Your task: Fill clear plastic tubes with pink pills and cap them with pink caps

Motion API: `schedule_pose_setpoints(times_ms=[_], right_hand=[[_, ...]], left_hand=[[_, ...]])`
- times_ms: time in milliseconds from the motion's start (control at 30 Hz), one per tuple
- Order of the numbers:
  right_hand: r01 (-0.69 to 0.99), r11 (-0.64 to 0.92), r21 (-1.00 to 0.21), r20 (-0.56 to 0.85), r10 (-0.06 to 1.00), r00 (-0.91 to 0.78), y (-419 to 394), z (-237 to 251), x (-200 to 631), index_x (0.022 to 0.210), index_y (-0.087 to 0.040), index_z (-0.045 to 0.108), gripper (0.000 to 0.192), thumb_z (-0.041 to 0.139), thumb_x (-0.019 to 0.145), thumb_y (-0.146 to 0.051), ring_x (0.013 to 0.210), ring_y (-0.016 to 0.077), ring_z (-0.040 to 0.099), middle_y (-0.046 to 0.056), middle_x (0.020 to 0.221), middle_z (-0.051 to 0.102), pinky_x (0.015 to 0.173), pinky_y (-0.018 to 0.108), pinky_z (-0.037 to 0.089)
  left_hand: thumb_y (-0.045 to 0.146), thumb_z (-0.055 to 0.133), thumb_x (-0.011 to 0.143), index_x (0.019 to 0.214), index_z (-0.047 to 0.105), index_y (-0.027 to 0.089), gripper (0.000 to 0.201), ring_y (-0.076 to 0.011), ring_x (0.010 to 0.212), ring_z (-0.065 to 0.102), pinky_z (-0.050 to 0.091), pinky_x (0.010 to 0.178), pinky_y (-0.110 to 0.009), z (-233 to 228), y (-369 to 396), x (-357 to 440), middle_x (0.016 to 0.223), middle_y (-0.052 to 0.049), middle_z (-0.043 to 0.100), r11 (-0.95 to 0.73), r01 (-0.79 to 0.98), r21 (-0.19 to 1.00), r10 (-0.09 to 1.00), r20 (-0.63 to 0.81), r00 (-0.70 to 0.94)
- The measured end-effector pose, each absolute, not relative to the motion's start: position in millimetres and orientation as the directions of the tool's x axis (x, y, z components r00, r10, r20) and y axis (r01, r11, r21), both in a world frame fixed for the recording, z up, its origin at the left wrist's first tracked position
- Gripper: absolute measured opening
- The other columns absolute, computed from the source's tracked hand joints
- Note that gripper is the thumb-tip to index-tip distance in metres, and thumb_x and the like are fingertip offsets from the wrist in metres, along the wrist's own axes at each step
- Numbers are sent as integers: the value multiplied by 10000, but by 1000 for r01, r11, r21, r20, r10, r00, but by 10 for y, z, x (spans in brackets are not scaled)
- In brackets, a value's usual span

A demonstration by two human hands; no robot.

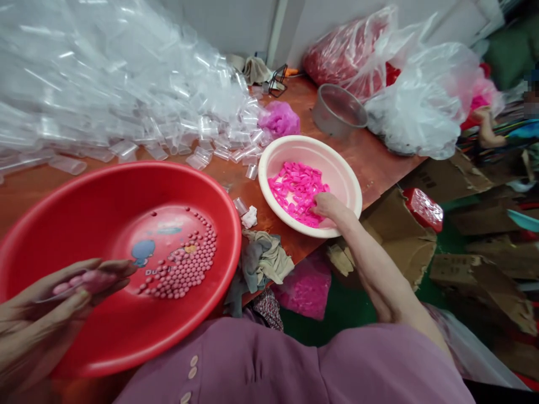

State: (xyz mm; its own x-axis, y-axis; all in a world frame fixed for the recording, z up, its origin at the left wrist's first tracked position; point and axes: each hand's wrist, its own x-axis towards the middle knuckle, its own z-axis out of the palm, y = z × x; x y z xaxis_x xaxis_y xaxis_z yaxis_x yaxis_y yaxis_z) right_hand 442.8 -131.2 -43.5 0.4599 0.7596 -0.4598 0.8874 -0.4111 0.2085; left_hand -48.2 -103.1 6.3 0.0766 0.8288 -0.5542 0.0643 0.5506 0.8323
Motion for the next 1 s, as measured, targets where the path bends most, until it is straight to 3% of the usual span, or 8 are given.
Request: schedule_pose_setpoints(times_ms=[167, 267, 400, 467, 533, 600, 800, 1000], right_hand=[[907, -384, 170, -381, 824, 420, -1350, -352, 4272, 806, -112, 722, 240, 537, 865, -252, 679, 211, 626, 151, 773, 723, 632, 301, 392], [891, -428, 153, -234, 860, 453, -1402, -189, 4227, 799, -112, 718, 266, 515, 877, -264, 698, 239, 632, 166, 748, 714, 656, 326, 406], [871, -484, 83, -2, 874, 485, -1481, 106, 3999, 966, -112, 717, 318, 481, 915, -319, 757, 275, 657, 160, 757, 710, 709, 366, 456], [884, -463, -67, 94, 879, 467, -1500, 225, 3749, 1060, -144, 698, 348, 491, 929, -391, 713, 250, 658, 108, 737, 701, 702, 370, 488], [842, -341, -418, 186, 875, 447, -1494, 295, 3419, 1053, -185, 700, 333, 574, 894, -450, 636, 219, 641, 56, 707, 682, 641, 363, 503], [750, -156, -643, 233, 893, 386, -1462, 316, 3046, 1015, -216, 712, 295, 639, 864, -459, 599, 183, 618, 21, 696, 671, 599, 337, 501], [533, 88, -841, 95, 995, -16, -1271, 199, 2062, 1017, -230, 735, 217, 645, 892, -383, 677, 149, 623, 19, 773, 703, 621, 281, 509], [358, 70, -931, 1, 982, -188, -1149, 40, 1732, 966, -208, 728, 193, 638, 903, -366, 654, 116, 617, -3, 714, 664, 621, 234, 509]], left_hand=[[366, 850, 652, 975, 773, 258, 350, -209, 993, 721, 575, 857, -177, -1, -1078, -424, 1041, -42, 773, 508, 44, 860, 849, -508, 147], [352, 829, 701, 980, 771, 238, 307, -201, 976, 719, 567, 903, -218, -13, -1111, -384, 1014, -63, 774, 490, 16, 871, 850, -482, 214], [315, 842, 696, 938, 773, 221, 269, -188, 892, 727, 587, 857, -244, -99, -1117, -356, 919, -52, 770, 485, -120, 866, 858, -445, 256], [289, 845, 696, 933, 770, 213, 260, -162, 837, 725, 589, 822, -224, -170, -1103, -348, 853, -38, 759, 484, -189, 855, 858, -420, 296], [270, 836, 711, 938, 764, 207, 247, -139, 804, 717, 587, 803, -209, -221, -1093, -323, 830, -30, 751, 481, -234, 845, 854, -392, 341], [262, 819, 737, 936, 758, 196, 218, -125, 809, 709, 582, 800, -200, -233, -1092, -275, 863, -35, 748, 469, -255, 845, 852, -358, 381], [278, 815, 733, 916, 712, 164, 239, -137, 880, 688, 587, 799, -234, -233, -1080, -133, 1036, -57, 720, 388, -426, 817, 907, -255, 336], [246, 818, 726, 839, 699, 168, 182, -93, 726, 648, 576, 733, -200, -305, -1069, -240, 797, 6, 680, 315, -491, 812, 949, -253, 190]])
